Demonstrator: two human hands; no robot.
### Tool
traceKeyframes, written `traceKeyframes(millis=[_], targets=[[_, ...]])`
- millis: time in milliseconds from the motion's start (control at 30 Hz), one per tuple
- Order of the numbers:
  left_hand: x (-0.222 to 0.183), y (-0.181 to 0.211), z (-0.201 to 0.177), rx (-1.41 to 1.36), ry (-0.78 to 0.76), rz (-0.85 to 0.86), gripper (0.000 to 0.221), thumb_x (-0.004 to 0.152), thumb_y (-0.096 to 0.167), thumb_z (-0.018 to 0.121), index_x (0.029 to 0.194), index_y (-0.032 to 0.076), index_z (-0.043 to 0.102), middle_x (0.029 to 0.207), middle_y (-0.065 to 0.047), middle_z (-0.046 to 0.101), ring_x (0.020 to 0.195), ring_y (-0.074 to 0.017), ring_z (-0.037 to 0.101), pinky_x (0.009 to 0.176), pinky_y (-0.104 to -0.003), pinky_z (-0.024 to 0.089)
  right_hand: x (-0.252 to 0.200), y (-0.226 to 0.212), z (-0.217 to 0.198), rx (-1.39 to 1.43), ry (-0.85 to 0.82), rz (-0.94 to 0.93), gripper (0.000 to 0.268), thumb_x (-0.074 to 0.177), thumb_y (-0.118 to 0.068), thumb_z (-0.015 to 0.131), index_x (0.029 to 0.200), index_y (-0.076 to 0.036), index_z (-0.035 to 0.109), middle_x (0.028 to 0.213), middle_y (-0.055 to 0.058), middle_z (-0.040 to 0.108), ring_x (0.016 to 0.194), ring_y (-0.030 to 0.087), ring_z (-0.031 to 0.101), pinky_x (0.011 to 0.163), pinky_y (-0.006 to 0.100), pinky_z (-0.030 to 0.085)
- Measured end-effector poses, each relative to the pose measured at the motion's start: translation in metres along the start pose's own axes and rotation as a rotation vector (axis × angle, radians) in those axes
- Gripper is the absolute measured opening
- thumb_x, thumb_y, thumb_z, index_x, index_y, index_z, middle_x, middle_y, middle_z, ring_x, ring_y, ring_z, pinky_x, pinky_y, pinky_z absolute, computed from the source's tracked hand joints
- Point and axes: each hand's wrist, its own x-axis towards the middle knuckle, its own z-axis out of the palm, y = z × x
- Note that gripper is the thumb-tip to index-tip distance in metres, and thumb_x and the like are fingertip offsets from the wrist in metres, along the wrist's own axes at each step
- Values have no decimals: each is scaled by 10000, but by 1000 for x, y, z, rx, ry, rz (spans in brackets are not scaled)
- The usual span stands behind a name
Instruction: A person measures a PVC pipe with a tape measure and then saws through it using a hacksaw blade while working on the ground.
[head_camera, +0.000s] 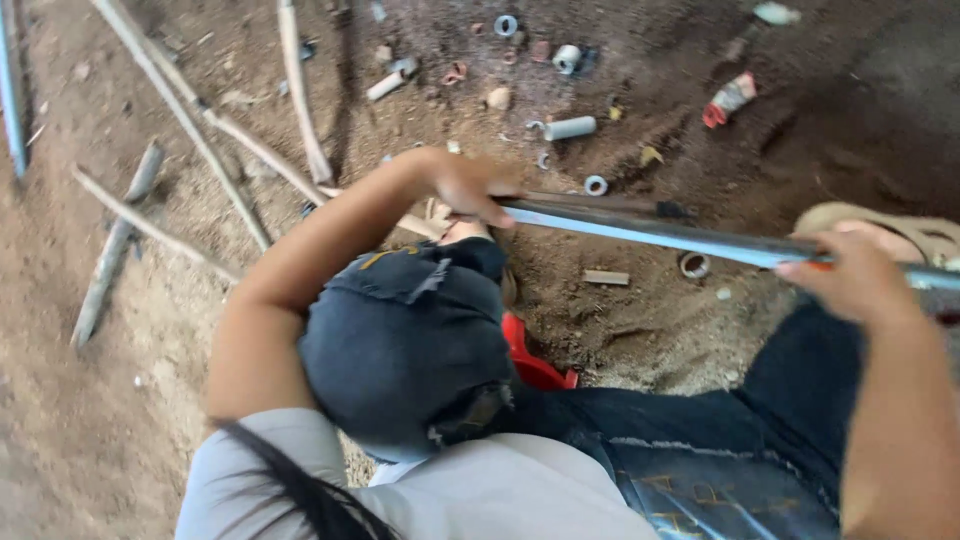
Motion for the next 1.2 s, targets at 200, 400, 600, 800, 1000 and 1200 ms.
traceKeyframes(millis=[200, 400, 600, 800, 1000, 1200], targets=[[-37, 30, -19, -287, -82, -279, 579, 1077, 362, 528, 1638, 258, 431, 1336, -41, 655, 1068, -220, 634, 910, -389, 585, 64, 225, 65, -278, -28, 232, 578, 900, -580, 856, 1364, -236, 862, 1177, 154, 871, 1067, 344, 803, 796, 443, 584], [-31, 16, -18, -202, -39, -338, 711, 1007, 478, 566, 1661, 274, 377, 1677, -10, 489, 1494, -280, 502, 1289, -549, 346, 54, 105, 3, -263, -209, 289, 622, 973, -512, 755, 1546, -283, 672, 1619, 111, 605, 1322, 410, 691, 1006, 535, 573], [-22, 14, -18, -223, -47, -309, 615, 1043, 332, 582, 1635, 262, 429, 1553, -27, 606, 1326, -243, 625, 1203, -463, 488, 79, 86, -5, -196, -436, 521, 738, 978, -573, 761, 1639, -329, 542, 1560, 151, 674, 1245, 454, 735, 914, 540, 602], [-16, 1, -15, -208, -75, -399, 488, 1086, 275, 588, 1570, 251, 534, 1144, 1, 714, 874, -143, 616, 850, -260, 535, 65, 62, -23, -174, -445, 444, 518, 1021, -501, 716, 1487, -276, 701, 1450, 162, 733, 1294, 434, 671, 991, 560, 530], [-16, -1, -8, -282, -64, -364, 492, 1085, 234, 593, 1574, 241, 540, 1065, 3, 690, 813, -134, 560, 818, -243, 509, 52, 41, -28, -160, -444, 412, 555, 1064, -435, 685, 1598, -333, 571, 1560, 135, 640, 1356, 424, 636, 1011, 556, 555], [-38, -44, -7, -158, -28, -384, 542, 1054, 147, 606, 1574, 284, 539, 1100, -14, 748, 865, -159, 635, 903, -260, 561, 39, -13, -27, -144, -420, 361, 615, 1048, -463, 676, 1623, -309, 523, 1630, 120, 561, 1434, 387, 564, 1126, 553, 502]])
